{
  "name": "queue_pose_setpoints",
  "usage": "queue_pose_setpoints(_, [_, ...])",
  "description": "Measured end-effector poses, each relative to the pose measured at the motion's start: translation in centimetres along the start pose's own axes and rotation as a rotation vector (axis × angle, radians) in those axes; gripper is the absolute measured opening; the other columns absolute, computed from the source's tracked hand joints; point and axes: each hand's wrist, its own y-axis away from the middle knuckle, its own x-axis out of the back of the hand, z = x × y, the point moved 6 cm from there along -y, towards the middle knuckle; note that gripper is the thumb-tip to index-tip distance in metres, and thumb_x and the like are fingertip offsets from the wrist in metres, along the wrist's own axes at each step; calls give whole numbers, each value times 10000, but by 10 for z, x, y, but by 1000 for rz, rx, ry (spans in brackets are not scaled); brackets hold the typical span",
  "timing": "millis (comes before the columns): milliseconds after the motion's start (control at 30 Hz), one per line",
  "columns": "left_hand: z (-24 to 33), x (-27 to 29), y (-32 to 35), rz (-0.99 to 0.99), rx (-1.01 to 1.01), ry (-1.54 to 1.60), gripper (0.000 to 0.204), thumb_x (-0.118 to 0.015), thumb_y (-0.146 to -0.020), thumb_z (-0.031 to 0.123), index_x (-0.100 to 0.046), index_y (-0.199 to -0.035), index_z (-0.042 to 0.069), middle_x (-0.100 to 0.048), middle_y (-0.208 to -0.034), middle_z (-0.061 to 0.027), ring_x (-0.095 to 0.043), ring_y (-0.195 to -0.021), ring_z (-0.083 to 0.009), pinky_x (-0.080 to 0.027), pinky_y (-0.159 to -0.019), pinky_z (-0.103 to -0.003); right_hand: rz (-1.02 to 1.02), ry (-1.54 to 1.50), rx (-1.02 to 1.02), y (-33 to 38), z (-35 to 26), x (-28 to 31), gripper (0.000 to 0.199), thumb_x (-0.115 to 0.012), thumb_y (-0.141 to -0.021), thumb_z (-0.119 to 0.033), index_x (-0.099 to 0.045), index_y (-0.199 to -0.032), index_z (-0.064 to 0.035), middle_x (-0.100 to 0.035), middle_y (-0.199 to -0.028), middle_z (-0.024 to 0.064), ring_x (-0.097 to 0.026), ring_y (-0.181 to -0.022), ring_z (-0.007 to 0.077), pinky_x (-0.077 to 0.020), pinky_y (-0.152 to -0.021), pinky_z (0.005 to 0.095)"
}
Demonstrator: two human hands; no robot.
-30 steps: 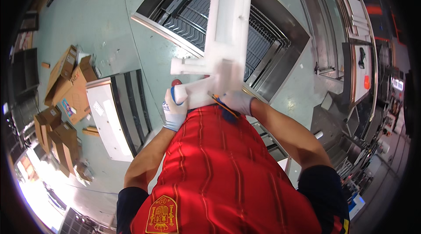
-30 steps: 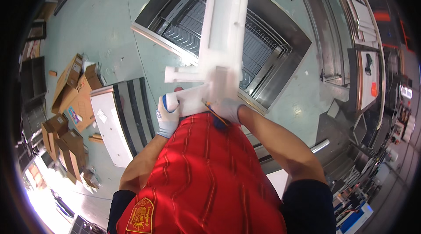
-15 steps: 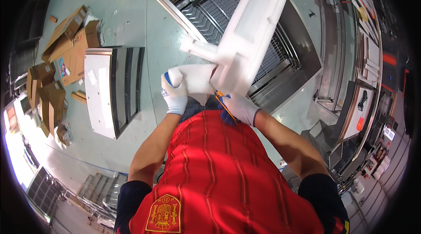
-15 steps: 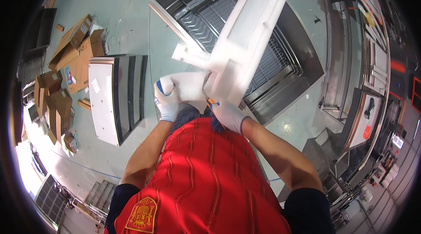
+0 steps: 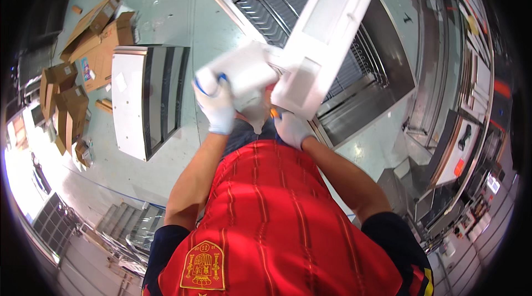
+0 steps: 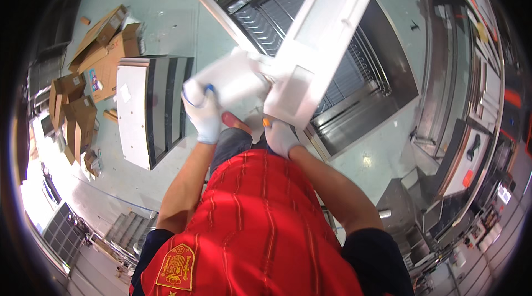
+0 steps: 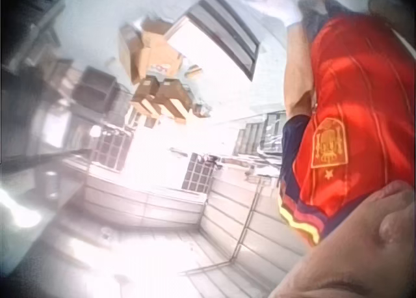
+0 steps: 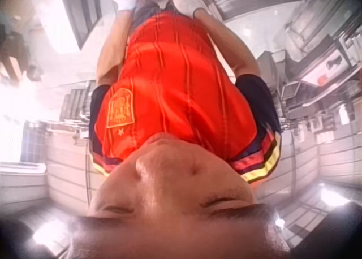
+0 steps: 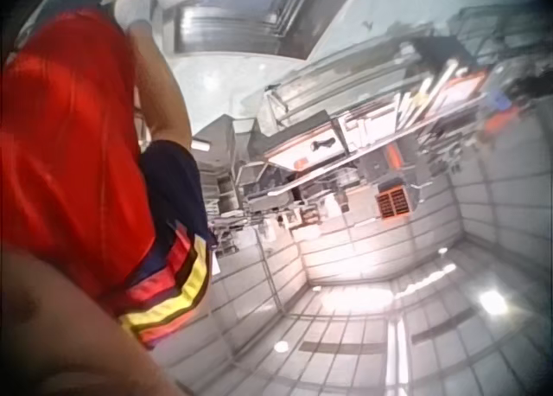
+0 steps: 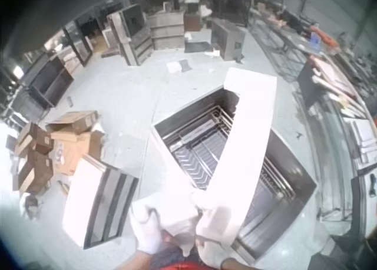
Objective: The person uses a utility knife to cut white foam pieces in a workshop. They repeatedly pick up foam, cut it into smaller sections, and place the cut pieces on the floor.
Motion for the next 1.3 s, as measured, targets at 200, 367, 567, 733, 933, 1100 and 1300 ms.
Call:
queue_pose_setpoints(200, [-36,101,-38,14,319,343,503,-734,-1046,166,-575,-1501,25,-669,-1412,-92,-649,-1259,-202,-533,-1062,-346,-113,-355,-41,23,-42,2,306,-703,-1059,-294,-709,-1079,11,-727,-837,127,-733,-721,230,-582,-691,409])
queue_pose_setpoints(367, [-69,213,12,124,351,618,582,-698,-1109,251,-482,-1612,53,-632,-1495,-68,-623,-1328,-193,-509,-1129,-351,-31,-779,184,-2,-157,-33,204,-798,-1015,-206,-694,-1080,-43,-657,-828,-9,-578,-610,74,-479,-528,275])
queue_pose_setpoints(567, [-92,328,85,241,365,382,559,-718,-1090,235,-494,-1580,86,-666,-1357,-49,-652,-1140,-147,-556,-941,-313,-207,-675,242,-8,-292,-151,246,-799,-1022,-217,-668,-1139,-45,-611,-808,-8,-557,-562,83,-447,-501,269])
queue_pose_setpoints(733, [-105,425,122,-77,390,816,749,-626,-1083,645,-523,-1568,83,-621,-1469,-111,-622,-1341,-248,-523,-1103,-448,-521,-543,328,-18,-367,-244,261,-797,-1012,-193,-690,-1190,-35,-646,-847,11,-584,-570,107,-471,-515,285])
queue_pose_setpoints(933, [-127,487,100,-78,380,877,864,-732,-1055,473,-371,-1721,57,-559,-1595,-70,-566,-1404,-171,-467,-1180,-341,-666,-222,442,-32,-445,-374,239,-777,-1031,-174,-709,-1207,-28,-642,-838,5,-566,-558,102,-462,-501,285])
queue_pose_setpoints(1100, [-203,587,67,467,464,1058,741,-729,-1067,329,-409,-1706,134,-608,-1533,-73,-634,-1326,-211,-559,-1076,-379,-670,-210,382,-95,-512,-458,187,-710,-1084,-196,-711,-1197,-46,-765,-961,43,-563,-549,102,-470,-487,278])
queue_pose_setpoints(1300, [-301,736,16,598,615,889,899,-776,-1030,477,-302,-1754,234,-516,-1653,-79,-555,-1439,-272,-537,-1098,-491,-633,9,384,-175,-574,-521,184,-657,-1090,-157,-697,-1204,-18,-801,-1021,81,-632,-626,115,-544,-559,295])
